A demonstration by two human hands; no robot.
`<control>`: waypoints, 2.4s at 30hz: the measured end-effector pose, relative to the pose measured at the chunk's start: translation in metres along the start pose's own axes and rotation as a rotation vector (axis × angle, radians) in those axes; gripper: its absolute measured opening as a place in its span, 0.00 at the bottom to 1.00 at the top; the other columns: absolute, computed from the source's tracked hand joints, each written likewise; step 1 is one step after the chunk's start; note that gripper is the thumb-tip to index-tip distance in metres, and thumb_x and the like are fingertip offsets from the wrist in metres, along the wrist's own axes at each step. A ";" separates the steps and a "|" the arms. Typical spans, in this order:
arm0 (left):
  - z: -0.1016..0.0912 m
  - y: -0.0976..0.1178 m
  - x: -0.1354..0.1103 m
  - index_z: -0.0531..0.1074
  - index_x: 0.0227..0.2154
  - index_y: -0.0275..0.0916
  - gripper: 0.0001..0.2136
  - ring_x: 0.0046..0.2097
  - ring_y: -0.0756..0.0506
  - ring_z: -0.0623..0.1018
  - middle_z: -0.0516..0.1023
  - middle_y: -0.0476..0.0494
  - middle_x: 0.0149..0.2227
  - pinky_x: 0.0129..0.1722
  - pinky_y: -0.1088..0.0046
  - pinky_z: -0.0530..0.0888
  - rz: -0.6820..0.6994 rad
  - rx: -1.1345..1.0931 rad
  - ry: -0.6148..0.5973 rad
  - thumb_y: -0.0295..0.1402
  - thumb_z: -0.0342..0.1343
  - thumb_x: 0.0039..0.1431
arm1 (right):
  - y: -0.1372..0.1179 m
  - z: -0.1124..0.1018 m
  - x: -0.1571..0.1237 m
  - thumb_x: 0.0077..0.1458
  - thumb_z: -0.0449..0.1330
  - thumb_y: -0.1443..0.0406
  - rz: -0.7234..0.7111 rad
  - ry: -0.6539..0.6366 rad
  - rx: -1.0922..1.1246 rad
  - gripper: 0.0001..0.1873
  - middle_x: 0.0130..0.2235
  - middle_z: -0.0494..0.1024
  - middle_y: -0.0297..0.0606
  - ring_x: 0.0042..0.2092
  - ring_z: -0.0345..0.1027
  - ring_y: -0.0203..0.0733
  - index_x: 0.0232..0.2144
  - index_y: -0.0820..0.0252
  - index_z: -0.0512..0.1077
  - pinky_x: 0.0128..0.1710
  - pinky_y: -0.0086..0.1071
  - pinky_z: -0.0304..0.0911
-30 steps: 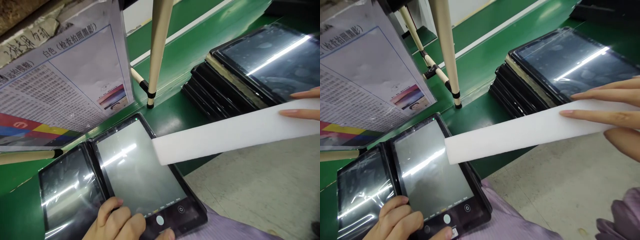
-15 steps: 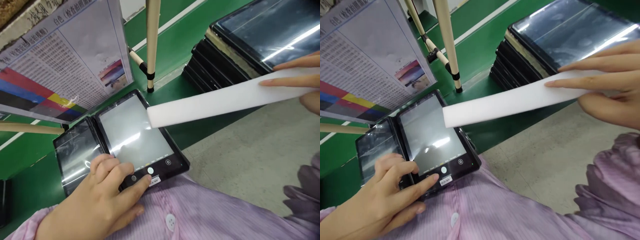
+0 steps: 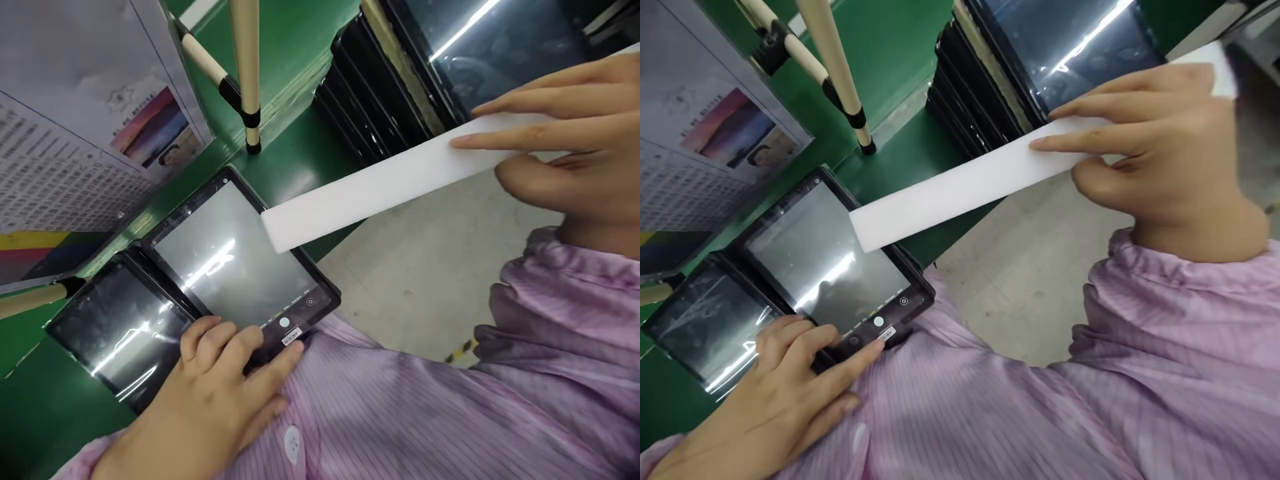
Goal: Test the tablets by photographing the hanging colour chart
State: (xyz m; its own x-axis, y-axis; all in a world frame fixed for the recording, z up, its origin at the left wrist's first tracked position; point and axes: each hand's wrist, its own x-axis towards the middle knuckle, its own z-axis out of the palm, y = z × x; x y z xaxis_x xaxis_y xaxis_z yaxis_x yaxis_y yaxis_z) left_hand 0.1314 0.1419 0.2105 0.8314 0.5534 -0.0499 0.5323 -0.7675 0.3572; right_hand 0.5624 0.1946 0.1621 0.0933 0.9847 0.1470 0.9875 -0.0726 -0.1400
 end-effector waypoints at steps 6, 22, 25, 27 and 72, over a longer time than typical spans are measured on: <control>0.002 0.006 0.001 0.77 0.54 0.49 0.14 0.43 0.43 0.68 0.70 0.42 0.40 0.52 0.59 0.64 -0.095 0.050 -0.018 0.37 0.54 0.68 | 0.005 0.008 -0.008 0.54 0.60 0.72 -0.130 -0.068 0.012 0.15 0.52 0.81 0.38 0.57 0.73 0.46 0.39 0.54 0.83 0.59 0.47 0.65; 0.016 0.019 -0.013 0.72 0.60 0.48 0.21 0.44 0.42 0.69 0.73 0.43 0.41 0.52 0.60 0.65 -0.228 0.127 -0.099 0.45 0.52 0.68 | 0.018 0.026 -0.030 0.53 0.60 0.65 -0.304 0.238 0.037 0.11 0.47 0.83 0.35 0.48 0.77 0.47 0.34 0.50 0.83 0.51 0.43 0.69; 0.010 0.020 -0.016 0.71 0.61 0.52 0.20 0.44 0.43 0.69 0.73 0.45 0.39 0.52 0.62 0.65 -0.182 0.095 -0.073 0.44 0.53 0.69 | 0.014 0.023 -0.030 0.53 0.59 0.67 -0.210 0.173 0.002 0.11 0.46 0.83 0.34 0.48 0.77 0.47 0.32 0.49 0.83 0.52 0.44 0.68; 0.007 0.020 -0.019 0.72 0.60 0.52 0.19 0.43 0.44 0.68 0.72 0.45 0.39 0.52 0.62 0.65 -0.150 0.054 -0.038 0.42 0.53 0.69 | 0.012 0.020 -0.030 0.54 0.59 0.67 -0.148 0.102 -0.029 0.12 0.46 0.83 0.34 0.49 0.76 0.47 0.32 0.49 0.83 0.53 0.45 0.67; 0.040 0.050 -0.104 0.77 0.56 0.46 0.17 0.45 0.38 0.64 0.65 0.37 0.41 0.47 0.57 0.64 -0.421 0.143 0.095 0.33 0.52 0.68 | -0.015 0.000 -0.038 0.64 0.55 0.65 0.008 -0.164 -0.160 0.17 0.57 0.77 0.43 0.60 0.66 0.40 0.46 0.61 0.82 0.63 0.35 0.50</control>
State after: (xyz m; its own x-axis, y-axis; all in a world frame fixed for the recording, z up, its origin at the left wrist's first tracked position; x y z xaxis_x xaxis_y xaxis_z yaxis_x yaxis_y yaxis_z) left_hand 0.0781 0.0325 0.1962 0.5227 0.8492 -0.0751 0.8433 -0.5021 0.1917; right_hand 0.5443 0.1586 0.1586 0.0926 0.9956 -0.0168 0.9956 -0.0923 0.0181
